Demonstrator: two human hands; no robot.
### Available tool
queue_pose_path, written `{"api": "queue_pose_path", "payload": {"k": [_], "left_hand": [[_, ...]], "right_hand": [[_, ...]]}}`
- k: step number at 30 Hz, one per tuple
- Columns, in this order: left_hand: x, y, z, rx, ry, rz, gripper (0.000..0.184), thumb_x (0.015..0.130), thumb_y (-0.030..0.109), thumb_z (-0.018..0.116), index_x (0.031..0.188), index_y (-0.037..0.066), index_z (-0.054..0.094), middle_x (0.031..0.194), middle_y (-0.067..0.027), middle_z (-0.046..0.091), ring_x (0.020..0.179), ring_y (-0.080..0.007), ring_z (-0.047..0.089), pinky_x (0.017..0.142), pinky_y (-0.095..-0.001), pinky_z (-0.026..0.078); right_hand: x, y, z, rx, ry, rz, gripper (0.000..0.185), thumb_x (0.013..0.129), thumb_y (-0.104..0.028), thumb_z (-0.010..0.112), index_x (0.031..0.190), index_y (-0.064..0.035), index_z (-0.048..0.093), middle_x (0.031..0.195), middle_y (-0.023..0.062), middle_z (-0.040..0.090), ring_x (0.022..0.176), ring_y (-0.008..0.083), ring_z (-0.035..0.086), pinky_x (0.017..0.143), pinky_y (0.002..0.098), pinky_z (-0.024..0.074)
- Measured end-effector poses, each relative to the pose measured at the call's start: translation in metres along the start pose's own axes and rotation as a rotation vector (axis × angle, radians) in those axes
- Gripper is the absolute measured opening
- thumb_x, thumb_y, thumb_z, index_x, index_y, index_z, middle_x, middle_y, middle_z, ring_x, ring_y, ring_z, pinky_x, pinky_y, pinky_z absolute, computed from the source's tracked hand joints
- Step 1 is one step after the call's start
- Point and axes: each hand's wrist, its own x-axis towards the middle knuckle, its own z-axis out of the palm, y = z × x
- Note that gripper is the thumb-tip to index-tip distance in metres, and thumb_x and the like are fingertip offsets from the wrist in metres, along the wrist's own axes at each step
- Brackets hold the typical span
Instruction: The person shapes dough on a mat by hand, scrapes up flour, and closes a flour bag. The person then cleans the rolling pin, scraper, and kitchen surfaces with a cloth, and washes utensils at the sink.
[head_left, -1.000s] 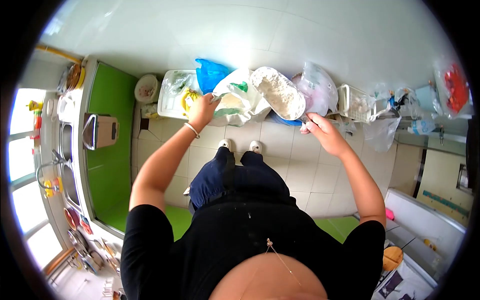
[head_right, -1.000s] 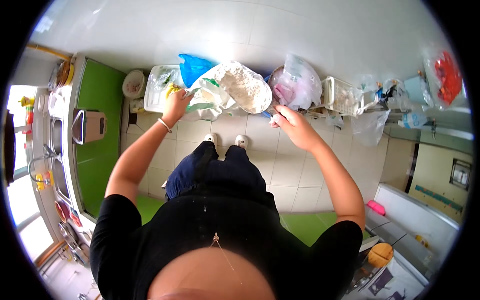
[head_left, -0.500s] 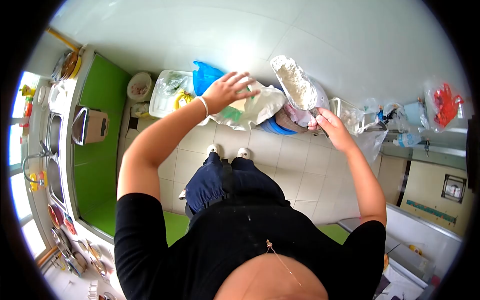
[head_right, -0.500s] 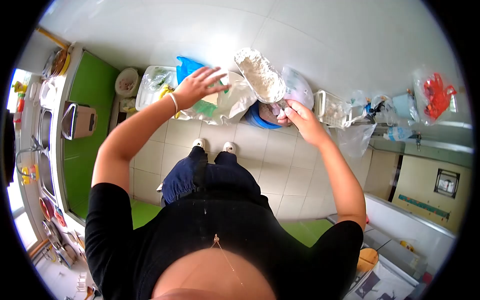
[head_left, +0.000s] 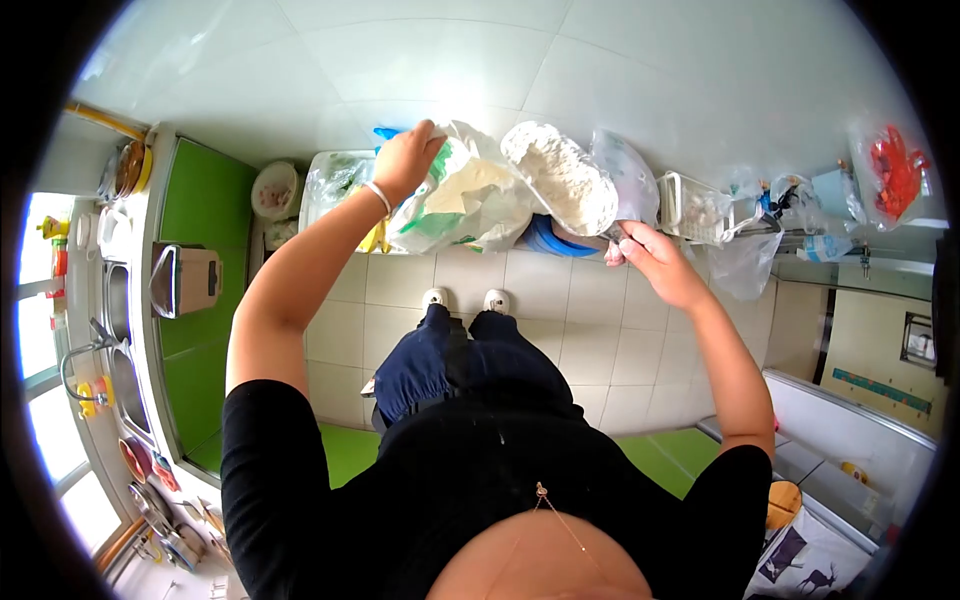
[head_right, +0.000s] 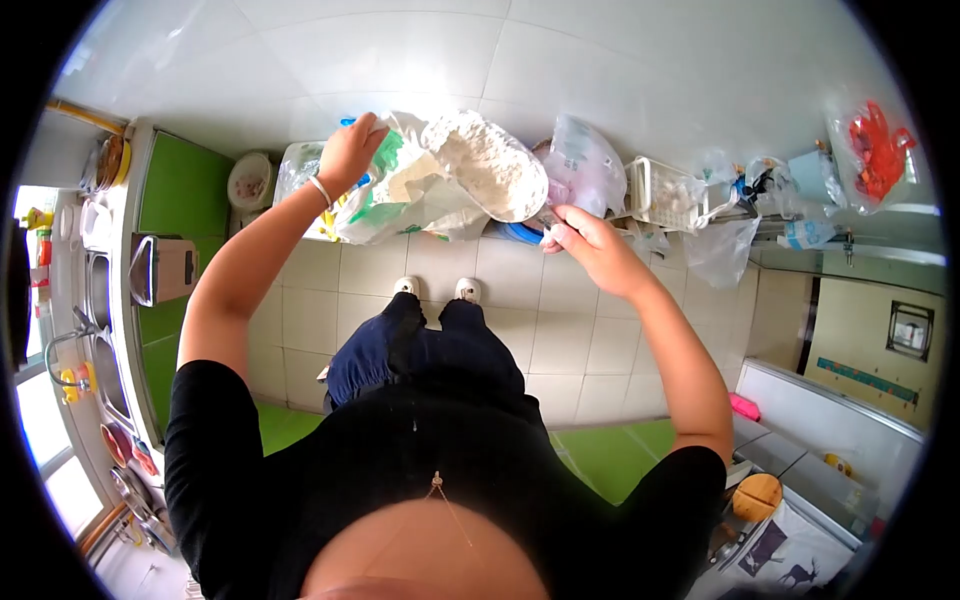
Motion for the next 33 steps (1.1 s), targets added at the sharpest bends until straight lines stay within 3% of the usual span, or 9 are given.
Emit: {"api": "queue_pose_path", "payload": {"k": [8,14,17,20,25,26,28,32,33], "left_hand": [[0.046,0.004,-0.023,-0.111,0.065,0.070,0.026,0.086,0.031,0.057,0.087,0.006,0.059,0.073,-0.0165,0.061,0.071,-0.0370,0.058,0.062,-0.0432,0.045],[0.071,0.000,-0.036,-0.098,-0.015,0.201,0.027,0.083,0.032,0.061,0.086,0.005,0.064,0.070,-0.0147,0.062,0.066,-0.0332,0.059,0.062,-0.0396,0.047],[0.071,0.002,-0.035,-0.073,-0.031,0.191,0.027,0.083,0.032,0.061,0.088,0.006,0.066,0.070,-0.0142,0.063,0.065,-0.0319,0.059,0.062,-0.0393,0.047],[0.066,0.003,-0.045,-0.116,-0.057,0.122,0.026,0.083,0.031,0.062,0.091,0.006,0.066,0.070,-0.0129,0.063,0.063,-0.0288,0.060,0.061,-0.0367,0.047],[0.033,-0.049,-0.039,-0.568,0.031,-0.119,0.026,0.084,0.024,0.059,0.102,0.006,0.063,0.072,-0.0110,0.063,0.066,-0.0233,0.060,0.062,-0.0325,0.047],[0.018,-0.073,-0.027,-0.664,0.101,-0.160,0.026,0.084,0.021,0.059,0.105,0.005,0.062,0.073,-0.0112,0.062,0.066,-0.0238,0.060,0.062,-0.0315,0.047],[-0.023,-0.114,-0.012,-0.283,0.061,-0.305,0.028,0.081,0.014,0.058,0.107,0.003,0.061,0.082,-0.0132,0.064,0.076,-0.0289,0.062,0.070,-0.0340,0.049],[-0.116,-0.130,0.051,-0.018,-0.374,-0.295,0.079,0.072,0.010,0.069,0.141,0.011,0.030,0.114,-0.0214,0.057,0.096,-0.0366,0.060,0.084,-0.0411,0.048],[-0.135,-0.124,0.070,-0.029,-0.315,-0.188,0.093,0.068,0.011,0.073,0.143,0.013,0.019,0.122,-0.0232,0.050,0.096,-0.0371,0.060,0.084,-0.0417,0.048]], "right_hand": [[0.080,-0.048,0.000,-0.172,-0.253,0.279,0.033,0.098,-0.017,0.041,0.123,0.0061,0.044,0.094,0.0059,0.056,0.085,0.0120,0.056,0.081,0.0284,0.0484],[0.164,-0.059,0.029,-0.640,-0.276,0.499,0.023,0.092,-0.016,0.046,0.083,0.0033,0.056,0.073,0.0108,0.062,0.059,0.0180,0.063,0.051,0.0320,0.0524],[0.223,-0.027,0.067,-1.414,-0.356,0.164,0.018,0.081,-0.010,0.052,0.090,0.0035,0.059,0.084,0.0183,0.066,0.071,0.0288,0.066,0.061,0.0387,0.0529],[0.242,-0.026,0.087,-1.544,-0.422,0.154,0.022,0.081,-0.013,0.055,0.095,0.0025,0.060,0.092,0.0200,0.065,0.083,0.0337,0.064,0.069,0.0391,0.0518],[0.179,-0.027,0.032,-0.940,0.062,-0.330,0.027,0.084,-0.013,0.056,0.110,-0.0053,0.059,0.098,0.0120,0.065,0.087,0.0276,0.064,0.076,0.0359,0.0501],[0.164,-0.030,0.015,-0.909,0.141,-0.203,0.029,0.085,-0.013,0.056,0.113,-0.0057,0.058,0.096,0.0103,0.066,0.086,0.0260,0.064,0.075,0.0363,0.0501],[0.138,-0.021,-0.024,-0.821,0.278,0.039,0.039,0.084,-0.011,0.057,0.122,-0.0072,0.051,0.099,0.0100,0.065,0.090,0.0261,0.063,0.080,0.0373,0.0490],[0.099,0.111,-0.052,-1.002,0.284,0.045,0.070,0.074,-0.002,0.066,0.136,-0.0104,0.035,0.125,0.0157,0.052,0.112,0.0308,0.054,0.093,0.0385,0.0448],[0.097,0.136,-0.040,-1.010,0.207,-0.007,0.077,0.071,-0.002,0.069,0.138,-0.0105,0.032,0.131,0.0157,0.046,0.118,0.0318,0.048,0.098,0.0381,0.0411]]}}
